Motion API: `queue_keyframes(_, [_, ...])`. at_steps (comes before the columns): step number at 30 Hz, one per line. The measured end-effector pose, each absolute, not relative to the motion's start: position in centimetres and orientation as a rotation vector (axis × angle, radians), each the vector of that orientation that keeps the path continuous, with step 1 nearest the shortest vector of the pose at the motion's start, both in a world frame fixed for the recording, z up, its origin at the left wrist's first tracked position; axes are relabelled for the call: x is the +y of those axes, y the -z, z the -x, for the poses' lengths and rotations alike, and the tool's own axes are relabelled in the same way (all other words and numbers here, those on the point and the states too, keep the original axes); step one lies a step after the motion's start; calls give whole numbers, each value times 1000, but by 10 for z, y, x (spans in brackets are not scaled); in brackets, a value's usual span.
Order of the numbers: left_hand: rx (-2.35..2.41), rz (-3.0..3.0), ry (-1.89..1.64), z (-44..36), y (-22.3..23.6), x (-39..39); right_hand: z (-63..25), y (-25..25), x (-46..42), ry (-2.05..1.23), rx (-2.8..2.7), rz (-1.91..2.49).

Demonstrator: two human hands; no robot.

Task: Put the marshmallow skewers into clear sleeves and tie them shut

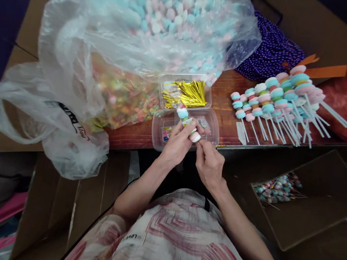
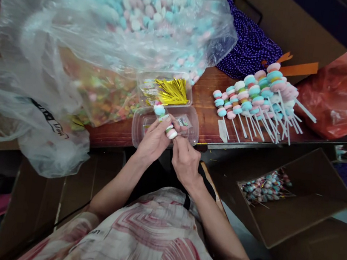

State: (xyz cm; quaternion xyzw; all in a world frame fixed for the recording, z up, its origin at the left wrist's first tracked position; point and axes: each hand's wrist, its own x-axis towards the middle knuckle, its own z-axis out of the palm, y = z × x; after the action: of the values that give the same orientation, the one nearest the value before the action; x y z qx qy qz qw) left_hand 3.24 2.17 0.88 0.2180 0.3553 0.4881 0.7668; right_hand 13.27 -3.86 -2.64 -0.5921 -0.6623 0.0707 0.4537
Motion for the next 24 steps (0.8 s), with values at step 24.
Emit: queue_keyframes(24, [821, -470, -1143, -11, -5, 39, -151, 5, -39, -489, -1509, 1505])
